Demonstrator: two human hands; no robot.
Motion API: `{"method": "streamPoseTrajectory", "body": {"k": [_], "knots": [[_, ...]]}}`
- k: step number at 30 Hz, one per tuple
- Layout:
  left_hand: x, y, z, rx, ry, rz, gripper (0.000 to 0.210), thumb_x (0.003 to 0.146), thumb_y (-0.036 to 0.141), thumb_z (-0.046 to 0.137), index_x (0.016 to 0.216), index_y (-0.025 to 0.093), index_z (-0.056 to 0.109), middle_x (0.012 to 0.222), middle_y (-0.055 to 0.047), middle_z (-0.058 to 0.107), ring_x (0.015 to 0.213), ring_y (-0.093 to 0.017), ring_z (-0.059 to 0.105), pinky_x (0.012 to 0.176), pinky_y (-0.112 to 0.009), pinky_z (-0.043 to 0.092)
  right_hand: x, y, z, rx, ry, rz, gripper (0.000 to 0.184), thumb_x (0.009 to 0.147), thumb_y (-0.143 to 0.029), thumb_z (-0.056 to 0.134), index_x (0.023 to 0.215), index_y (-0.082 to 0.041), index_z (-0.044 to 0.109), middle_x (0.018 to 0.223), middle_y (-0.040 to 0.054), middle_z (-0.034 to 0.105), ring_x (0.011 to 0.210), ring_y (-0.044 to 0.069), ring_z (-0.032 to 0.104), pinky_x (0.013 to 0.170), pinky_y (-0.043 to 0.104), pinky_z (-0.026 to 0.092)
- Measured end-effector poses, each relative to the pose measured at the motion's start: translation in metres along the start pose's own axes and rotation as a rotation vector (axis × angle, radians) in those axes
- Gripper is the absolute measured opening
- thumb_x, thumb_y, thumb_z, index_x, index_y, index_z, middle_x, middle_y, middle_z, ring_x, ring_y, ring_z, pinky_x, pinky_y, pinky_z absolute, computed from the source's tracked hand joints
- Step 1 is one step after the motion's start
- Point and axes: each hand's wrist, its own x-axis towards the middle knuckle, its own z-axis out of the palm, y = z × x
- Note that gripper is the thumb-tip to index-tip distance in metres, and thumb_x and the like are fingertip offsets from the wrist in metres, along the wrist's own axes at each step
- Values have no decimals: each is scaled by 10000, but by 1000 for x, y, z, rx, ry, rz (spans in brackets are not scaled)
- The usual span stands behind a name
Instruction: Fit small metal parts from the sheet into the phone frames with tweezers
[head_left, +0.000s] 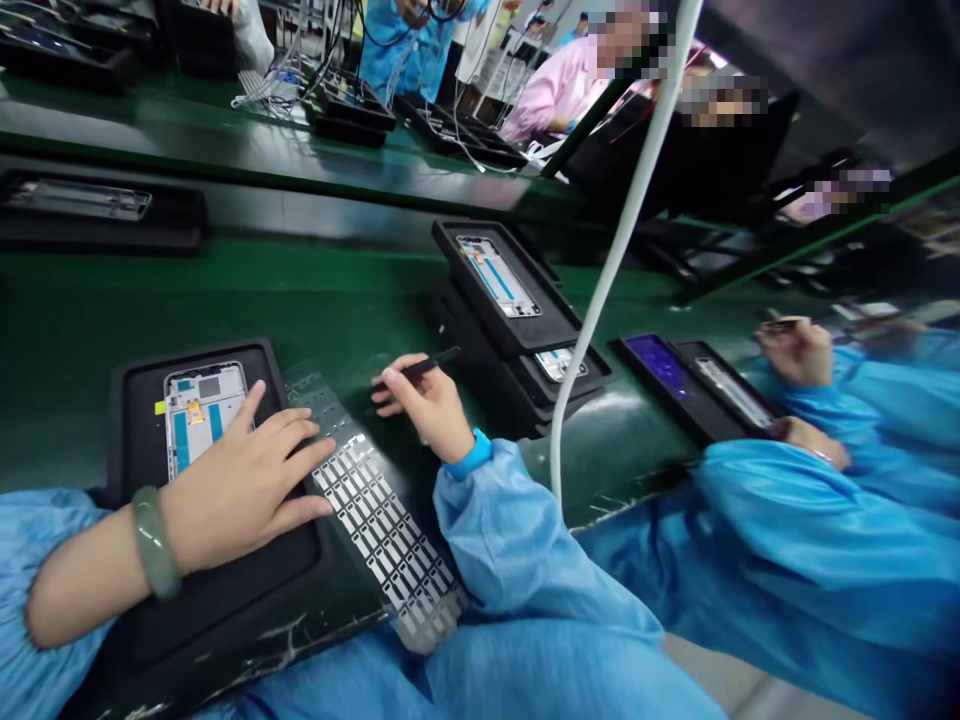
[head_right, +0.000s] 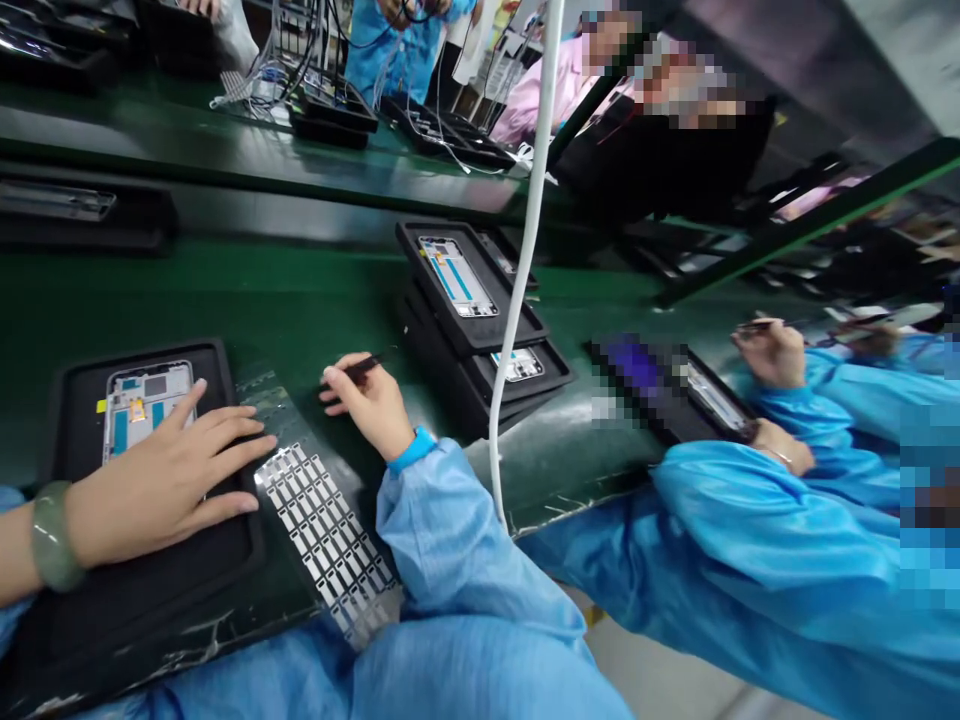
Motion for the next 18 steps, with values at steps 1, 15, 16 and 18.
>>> {"method": "streamPoseTrajectory", "body": {"k": [1, 15, 16, 18], "knots": [[3, 5, 1, -2, -11, 18, 510, 932, 562, 376, 1256, 225, 578, 1268, -108, 615, 1263, -287, 495, 1131, -615, 160, -8, -1, 0, 1, -19, 60, 391, 743, -509, 696, 884, -196, 509, 752, 2, 647, 617, 143, 670, 534, 268, 573], [7, 25, 22, 12, -108, 51, 540, 906, 624, 358, 1284, 294, 556, 1375, -154, 535, 1312, -327, 458, 1103, -662, 163, -40, 13, 16, -103, -46, 157, 258, 790, -417, 659, 834, -211, 511, 578, -50, 609, 476, 127, 639, 477, 230, 544], [7, 25, 22, 11, -107, 53, 536, 908, 621, 357, 1284, 296, 555, 1374, -154, 536, 1312, -325, 458, 1103, -662, 163, -40, 13, 16, -98, -40, 160, 258, 793, -418, 658, 836, -211, 510, 575, -50, 609, 479, 129, 643, 479, 232, 549], [6, 25, 22, 5, -103, 56, 528, 912, 617, 352, 1279, 298, 559, 1368, -152, 542, 1309, -325, 461, 1100, -664, 165, -39, 14, 16, -81, -39, 168, 259, 791, -413, 661, 836, -206, 512, 565, -48, 612, 475, 127, 644, 475, 224, 552]]}}
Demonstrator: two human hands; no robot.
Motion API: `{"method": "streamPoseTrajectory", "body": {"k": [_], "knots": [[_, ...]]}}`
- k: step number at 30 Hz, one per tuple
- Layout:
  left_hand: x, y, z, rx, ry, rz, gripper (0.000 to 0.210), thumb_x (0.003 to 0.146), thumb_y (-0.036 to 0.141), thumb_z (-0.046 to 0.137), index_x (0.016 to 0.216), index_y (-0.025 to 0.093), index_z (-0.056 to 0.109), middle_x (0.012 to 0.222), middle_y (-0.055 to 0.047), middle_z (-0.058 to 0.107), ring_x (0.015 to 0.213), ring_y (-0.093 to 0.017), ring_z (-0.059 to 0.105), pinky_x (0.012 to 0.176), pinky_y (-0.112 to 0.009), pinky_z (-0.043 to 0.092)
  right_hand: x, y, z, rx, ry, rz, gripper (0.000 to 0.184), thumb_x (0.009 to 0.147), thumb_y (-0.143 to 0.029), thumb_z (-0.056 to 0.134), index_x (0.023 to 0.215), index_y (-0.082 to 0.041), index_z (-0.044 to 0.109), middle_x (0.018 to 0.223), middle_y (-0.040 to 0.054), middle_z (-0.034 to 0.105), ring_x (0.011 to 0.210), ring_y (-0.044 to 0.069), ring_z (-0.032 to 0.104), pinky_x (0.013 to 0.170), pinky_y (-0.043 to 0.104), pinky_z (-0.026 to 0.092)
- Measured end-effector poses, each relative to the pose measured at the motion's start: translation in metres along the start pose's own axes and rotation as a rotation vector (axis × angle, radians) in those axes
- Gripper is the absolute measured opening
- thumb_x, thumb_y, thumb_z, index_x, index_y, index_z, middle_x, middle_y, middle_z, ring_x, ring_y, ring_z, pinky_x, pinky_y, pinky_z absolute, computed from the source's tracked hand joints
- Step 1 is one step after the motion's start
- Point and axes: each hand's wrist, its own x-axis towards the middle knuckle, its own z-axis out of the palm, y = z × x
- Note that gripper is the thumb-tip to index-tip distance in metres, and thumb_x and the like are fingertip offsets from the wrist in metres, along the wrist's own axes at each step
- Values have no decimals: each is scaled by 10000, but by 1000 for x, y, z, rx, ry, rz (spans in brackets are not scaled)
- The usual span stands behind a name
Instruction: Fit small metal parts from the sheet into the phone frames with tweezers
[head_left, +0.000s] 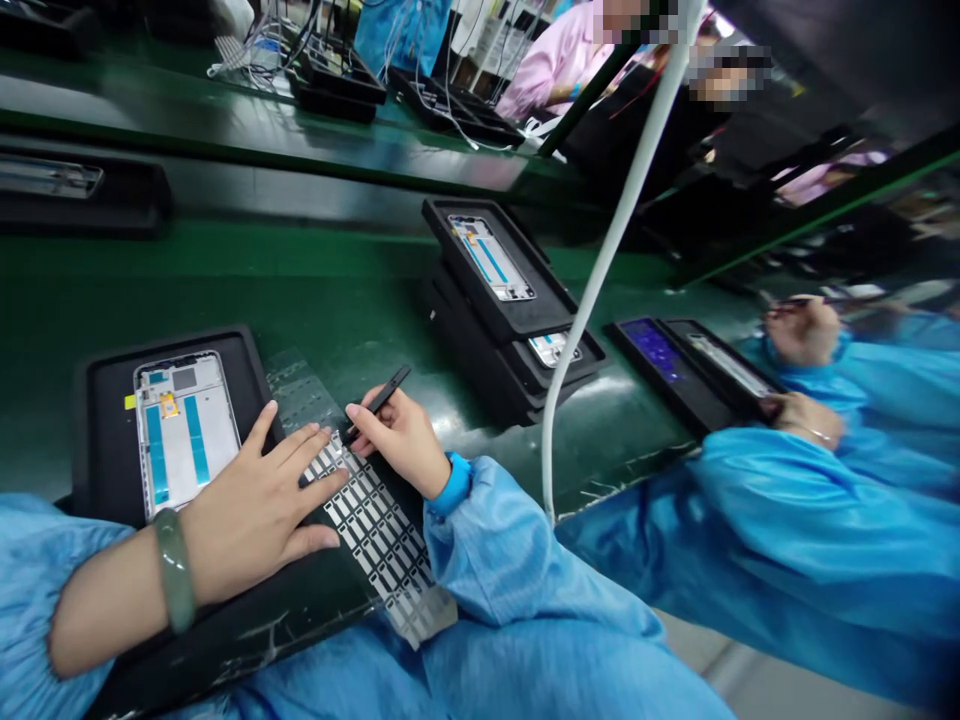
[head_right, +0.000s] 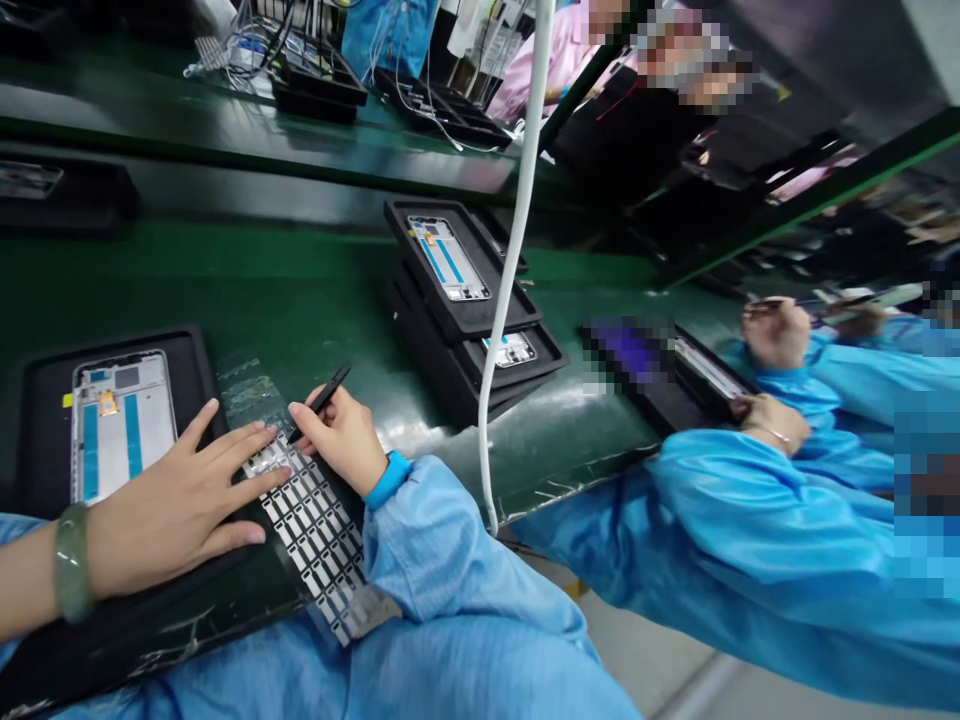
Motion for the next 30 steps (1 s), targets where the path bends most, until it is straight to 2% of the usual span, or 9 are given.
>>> {"method": "streamPoseTrajectory", "body": {"k": [4, 7, 11, 16, 19, 22, 24, 27, 30], "knots": [[1, 3, 0, -4, 1, -13, 536, 919, 615, 326, 1285, 298, 556, 1361, -152, 549, 1307, -319, 464, 1101, -660, 167, 5, -4, -4, 203, -66, 90, 316, 726, -393, 726, 835, -191, 508, 586, -33, 655, 453, 110, 635, 440, 191, 540], [7, 1, 0, 36, 10, -9, 545, 930, 598, 313, 1301, 277, 549, 1383, -177, 523, 1320, -328, 448, 1095, -666, 168, 13, -15, -12, 435, -36, 136, 363, 682, -388, 770, 826, -186, 505, 601, -19, 682, 429, 83, 613, 423, 151, 519], [27, -15, 1, 65, 6, 26, 564, 943, 574, 292, 1287, 227, 573, 1372, -218, 521, 1299, -357, 467, 1057, -709, 187, 24, -31, -21, 627, 69, 53, 347, 701, -384, 772, 813, -192, 506, 607, -26, 680, 452, 66, 615, 444, 122, 520], [52, -38, 11, 34, 41, 71, 529, 931, 555, 343, 1272, 231, 587, 1381, -183, 525, 1312, -367, 447, 1037, -704, 252, 31, -32, -18, 735, -12, 14, 353, 763, -406, 742, 869, -210, 467, 695, -34, 696, 566, 87, 673, 569, 189, 584], [45, -44, 17, 20, 108, 76, 543, 910, 548, 396, 1338, 242, 528, 1417, -162, 491, 1342, -347, 413, 1068, -621, 310, 32, -22, -9, 762, -79, 28, 352, 786, -420, 724, 880, -212, 456, 718, -38, 698, 606, 92, 685, 646, 235, 594], [28, -46, 21, 61, 200, 70, 561, 897, 486, 430, 1360, 178, 503, 1458, -182, 434, 1346, -334, 410, 1060, -539, 382, 40, -12, -6, 744, -105, 46, 340, 782, -392, 737, 864, -201, 467, 705, -32, 699, 591, 87, 682, 657, 220, 574], [16, -46, 20, 72, 249, 84, 560, 888, 475, 451, 1355, 170, 505, 1481, -169, 406, 1326, -331, 438, 1028, -512, 431, 48, -9, -9, 728, -73, 39, 324, 793, -366, 733, 871, -201, 465, 701, -20, 707, 584, 86, 683, 659, 210, 563], [0, -44, 15, 12, 280, 90, 576, 872, 525, 487, 1373, 240, 472, 1489, -96, 415, 1316, -319, 456, 1035, -511, 444, 56, -18, -13, 716, -13, 12, 295, 827, -361, 698, 887, -210, 452, 693, -18, 711, 585, 89, 688, 675, 217, 564], [-10, -43, 2, -234, 286, -83, 592, 848, 579, 502, 1364, 292, 449, 1427, -55, 499, 1271, -302, 511, 1031, -499, 467, 52, -40, -4, 687, -40, -31, 320, 812, -396, 704, 890, -219, 449, 732, -23, 718, 595, 93, 692, 672, 225, 573]]}}
